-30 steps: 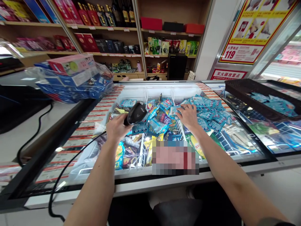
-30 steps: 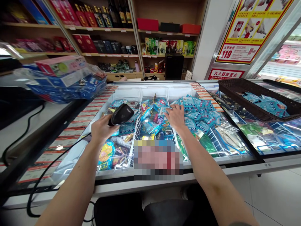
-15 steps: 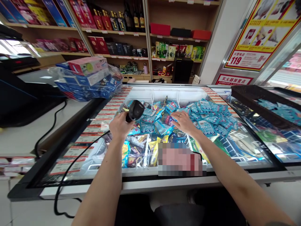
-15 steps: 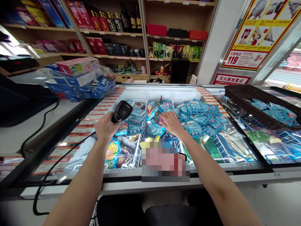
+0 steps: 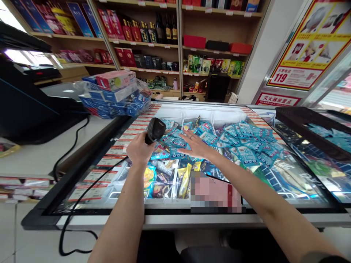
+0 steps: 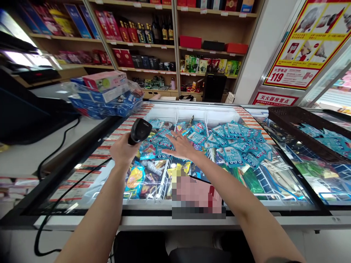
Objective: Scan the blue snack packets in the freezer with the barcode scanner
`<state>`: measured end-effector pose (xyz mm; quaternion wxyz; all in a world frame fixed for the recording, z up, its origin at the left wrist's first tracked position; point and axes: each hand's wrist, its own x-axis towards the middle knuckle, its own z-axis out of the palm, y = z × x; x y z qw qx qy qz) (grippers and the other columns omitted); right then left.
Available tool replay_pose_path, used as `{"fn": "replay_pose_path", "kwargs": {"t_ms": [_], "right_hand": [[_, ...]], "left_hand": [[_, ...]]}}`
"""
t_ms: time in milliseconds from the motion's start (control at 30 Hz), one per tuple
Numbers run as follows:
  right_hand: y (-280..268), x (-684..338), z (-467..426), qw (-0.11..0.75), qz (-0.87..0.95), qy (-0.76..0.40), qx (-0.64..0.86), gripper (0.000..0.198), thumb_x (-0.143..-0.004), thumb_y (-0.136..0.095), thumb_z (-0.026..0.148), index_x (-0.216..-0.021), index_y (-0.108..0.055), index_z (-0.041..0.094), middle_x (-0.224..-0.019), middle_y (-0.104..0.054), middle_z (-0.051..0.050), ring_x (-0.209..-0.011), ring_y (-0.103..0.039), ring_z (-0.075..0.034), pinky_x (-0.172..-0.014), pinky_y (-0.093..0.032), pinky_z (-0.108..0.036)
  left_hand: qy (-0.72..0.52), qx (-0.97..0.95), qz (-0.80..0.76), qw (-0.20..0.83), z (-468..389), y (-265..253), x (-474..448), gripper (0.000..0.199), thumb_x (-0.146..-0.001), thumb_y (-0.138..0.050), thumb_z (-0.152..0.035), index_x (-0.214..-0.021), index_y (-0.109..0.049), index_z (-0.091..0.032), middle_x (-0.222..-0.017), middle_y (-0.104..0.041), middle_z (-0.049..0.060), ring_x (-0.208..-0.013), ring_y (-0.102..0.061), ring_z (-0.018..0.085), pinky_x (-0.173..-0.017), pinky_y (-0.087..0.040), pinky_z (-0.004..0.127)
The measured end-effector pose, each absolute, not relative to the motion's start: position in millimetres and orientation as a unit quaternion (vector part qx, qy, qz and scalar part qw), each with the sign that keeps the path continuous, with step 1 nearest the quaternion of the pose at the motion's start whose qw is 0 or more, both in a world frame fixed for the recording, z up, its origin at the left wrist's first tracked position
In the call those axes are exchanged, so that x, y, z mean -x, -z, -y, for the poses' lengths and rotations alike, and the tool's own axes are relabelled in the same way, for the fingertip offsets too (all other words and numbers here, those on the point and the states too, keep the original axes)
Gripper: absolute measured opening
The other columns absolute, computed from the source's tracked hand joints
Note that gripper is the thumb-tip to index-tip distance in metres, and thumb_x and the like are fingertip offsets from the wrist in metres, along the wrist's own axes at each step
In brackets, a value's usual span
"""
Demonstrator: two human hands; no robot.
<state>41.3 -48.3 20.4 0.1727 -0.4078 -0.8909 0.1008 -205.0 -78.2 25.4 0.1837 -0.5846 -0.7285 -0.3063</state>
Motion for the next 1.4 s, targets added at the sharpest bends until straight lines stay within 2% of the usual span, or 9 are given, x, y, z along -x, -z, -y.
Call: {"fn": "replay_pose_path", "kwargs": {"t_ms": [100,300,533,633,833,1000,1133,1233,1400], "right_hand": [[-22.7,-21.3,42.5,0.156,0.889,-0.114,0.416,0.085,-0.074,-0.03,0.08,-0.145,-0.016,0.036,-0.155,-0.005,0.0,-0.14,-0.003,-0.036,-0.109,-0.015,-0.059],[-23.6,8.2,30.7,0.108,0.906,-0.086,0.401,0.083,-0.07,-0.032,0.083,-0.14,-0.029,0.039,-0.154,-0.008,0.003,-0.138,-0.003,-0.041,-0.107,-0.008,-0.065],[-21.3,-9.9,38.6,0.1,0.911,-0.07,0.394,0.073,-0.076,-0.03,0.078,-0.138,-0.034,0.04,-0.153,-0.016,0.001,-0.139,-0.006,-0.038,-0.107,-0.008,-0.066],[-18.7,-30.3,44.0,0.107,0.9,-0.082,0.415,0.072,-0.077,-0.031,0.077,-0.139,-0.031,0.04,-0.153,-0.015,0.001,-0.139,-0.003,-0.038,-0.106,-0.008,-0.066],[-16.8,-64.7,50.2,0.149,0.884,-0.155,0.415,0.07,-0.08,-0.024,0.074,-0.142,-0.024,0.041,-0.154,-0.005,0.006,-0.14,0.007,-0.033,-0.108,0.002,-0.064],[-22.3,-75.2,43.6,0.226,0.846,-0.259,0.407,0.066,-0.085,-0.013,0.069,-0.144,-0.016,0.039,-0.154,-0.003,0.006,-0.141,0.005,-0.025,-0.112,-0.002,-0.057],[-22.4,-61.3,17.5,0.269,0.837,-0.242,0.41,0.067,-0.087,-0.009,0.067,-0.144,-0.022,0.035,-0.154,-0.011,0.004,-0.142,0.0,-0.023,-0.113,-0.002,-0.054],[-20.2,-38.5,-15.3,0.24,0.87,-0.18,0.392,0.071,-0.087,-0.009,0.067,-0.142,-0.032,0.028,-0.153,-0.018,0.001,-0.142,-0.005,-0.023,-0.115,-0.003,-0.049],[-17.8,4.9,-64.0,0.126,0.925,-0.14,0.331,0.069,-0.089,-0.015,0.063,-0.144,-0.026,0.023,-0.151,-0.021,-0.001,-0.14,-0.016,-0.023,-0.113,-0.018,-0.04]], "left_hand": [[0.307,0.589,0.726,0.178,76.5,-24.8,208.8,0.036,-0.074,-0.055,-0.046,-0.102,-0.061,-0.024,-0.09,-0.067,0.008,-0.081,-0.06,0.026,-0.059,-0.036,0.03],[0.316,0.572,0.741,0.154,74.9,-25.4,215.7,0.036,-0.076,-0.052,-0.044,-0.104,-0.06,-0.023,-0.095,-0.066,0.01,-0.085,-0.059,0.028,-0.061,-0.037,0.032],[0.316,0.567,0.746,0.149,76.2,-25.1,217.5,0.035,-0.076,-0.053,-0.044,-0.104,-0.059,-0.023,-0.096,-0.066,0.01,-0.086,-0.058,0.027,-0.061,-0.036,0.032],[0.311,0.566,0.748,0.151,75.6,-24.2,217.1,0.037,-0.075,-0.053,-0.046,-0.104,-0.059,-0.023,-0.096,-0.066,0.009,-0.084,-0.059,0.027,-0.06,-0.034,0.031],[0.288,0.551,0.765,0.166,74.5,-24.2,214.1,0.036,-0.074,-0.055,-0.047,-0.102,-0.06,-0.026,-0.095,-0.067,0.006,-0.085,-0.06,0.025,-0.058,-0.033,0.031],[0.278,0.552,0.771,0.157,75.4,-26.3,213.7,0.037,-0.075,-0.054,-0.047,-0.105,-0.059,-0.026,-0.096,-0.067,0.005,-0.087,-0.06,0.025,-0.059,-0.033,0.031],[0.283,0.55,0.77,0.156,75.6,-27.4,214.5,0.036,-0.076,-0.054,-0.047,-0.105,-0.059,-0.025,-0.095,-0.067,0.006,-0.087,-0.06,0.025,-0.06,-0.034,0.031],[0.284,0.552,0.769,0.154,75.0,-27.4,215.7,0.037,-0.076,-0.053,-0.045,-0.106,-0.059,-0.024,-0.096,-0.067,0.007,-0.088,-0.06,0.026,-0.061,-0.034,0.031],[0.286,0.563,0.76,0.155,73.3,-26.1,219.2,0.035,-0.077,-0.052,-0.044,-0.106,-0.059,-0.025,-0.099,-0.067,0.007,-0.09,-0.06,0.027,-0.06,-0.034,0.031]]}}
